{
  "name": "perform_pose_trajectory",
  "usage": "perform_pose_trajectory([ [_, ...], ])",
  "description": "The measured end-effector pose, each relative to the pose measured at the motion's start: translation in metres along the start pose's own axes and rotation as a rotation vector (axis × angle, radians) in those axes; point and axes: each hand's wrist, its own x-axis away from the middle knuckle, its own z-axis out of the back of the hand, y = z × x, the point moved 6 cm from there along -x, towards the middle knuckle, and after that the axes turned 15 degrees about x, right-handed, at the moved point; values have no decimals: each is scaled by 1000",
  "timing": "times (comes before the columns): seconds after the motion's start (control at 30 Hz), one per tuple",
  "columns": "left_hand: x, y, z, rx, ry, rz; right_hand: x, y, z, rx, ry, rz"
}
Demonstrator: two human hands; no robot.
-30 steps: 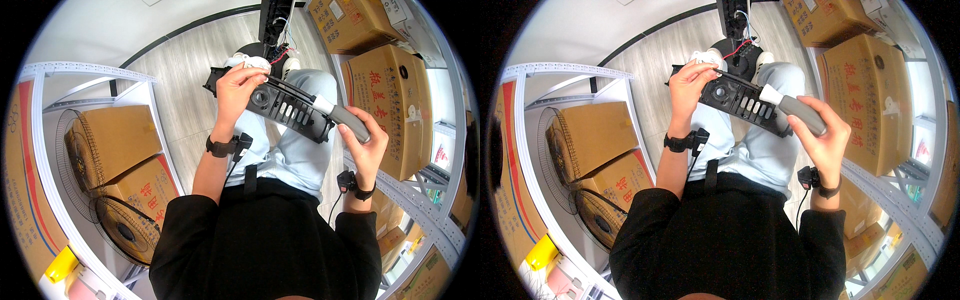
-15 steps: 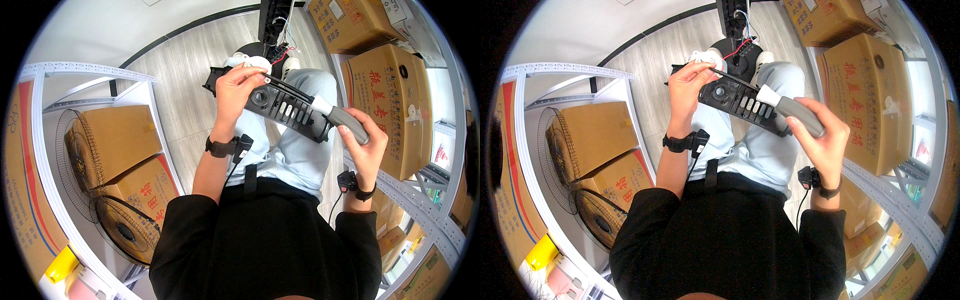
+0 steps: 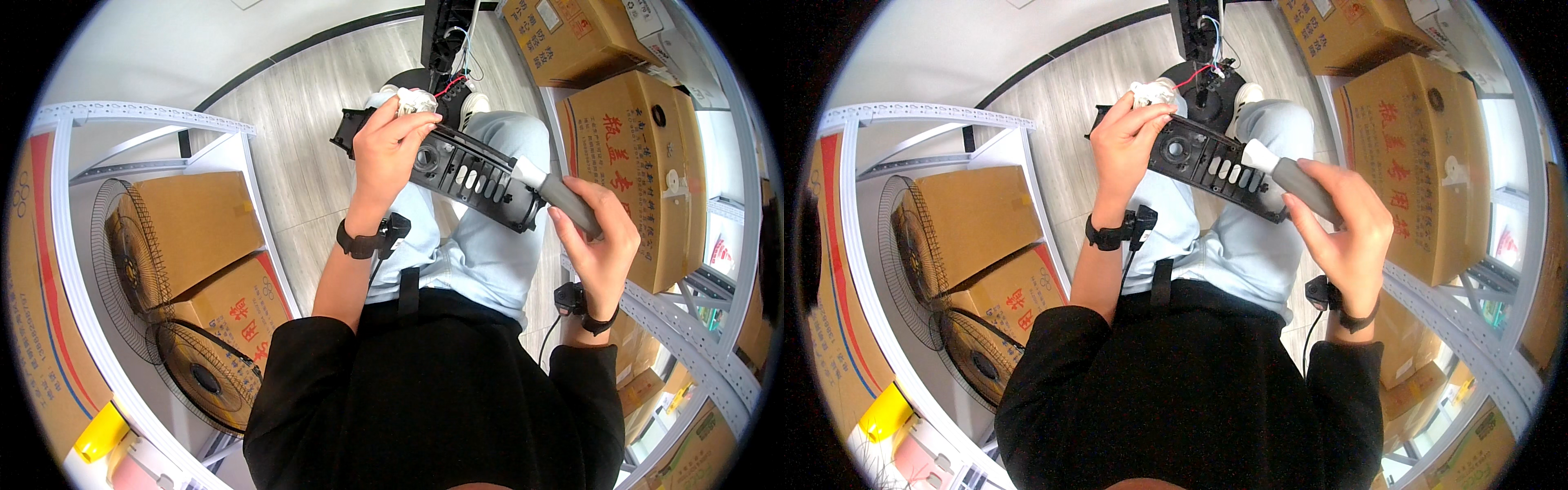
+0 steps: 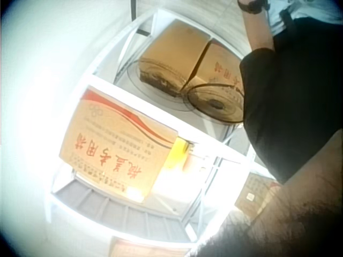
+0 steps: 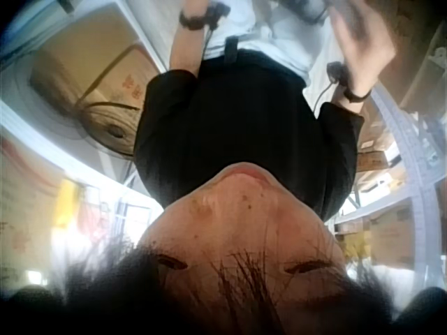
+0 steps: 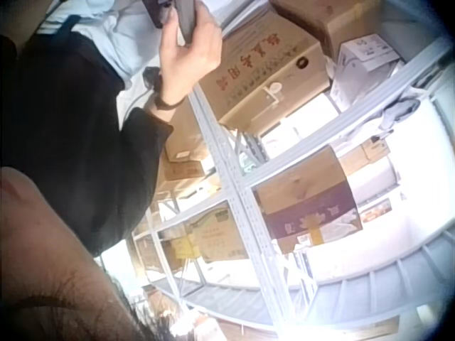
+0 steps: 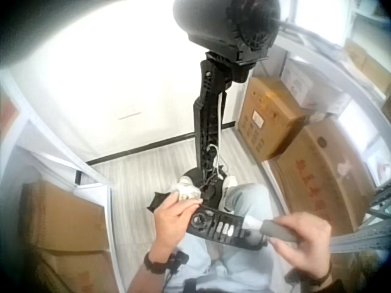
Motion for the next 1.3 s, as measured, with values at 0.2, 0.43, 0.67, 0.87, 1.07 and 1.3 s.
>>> perform_pose_trajectory([
  [0.2, -1, -2, -1, -26, -10, 23, 1, 2, -2, -19, 29, 36],
  [0.43, -2, -3, -4, 2, 36, -14, 6, 9, -7, -80, -40, -147],
  [0.67, -1, 0, -4, -70, -9, 18, 3, 4, -3, 25, 51, 118],
  [0.87, 0, 0, -5, -44, -10, 20, 5, 7, -5, -50, 18, -9],
  [1.07, 0, -6, -5, 20, -17, 76, 5, 7, -5, -48, 37, 14],
  [1.3, 2, -11, -6, 70, -29, 117, 6, 8, -7, -65, 31, 11],
])
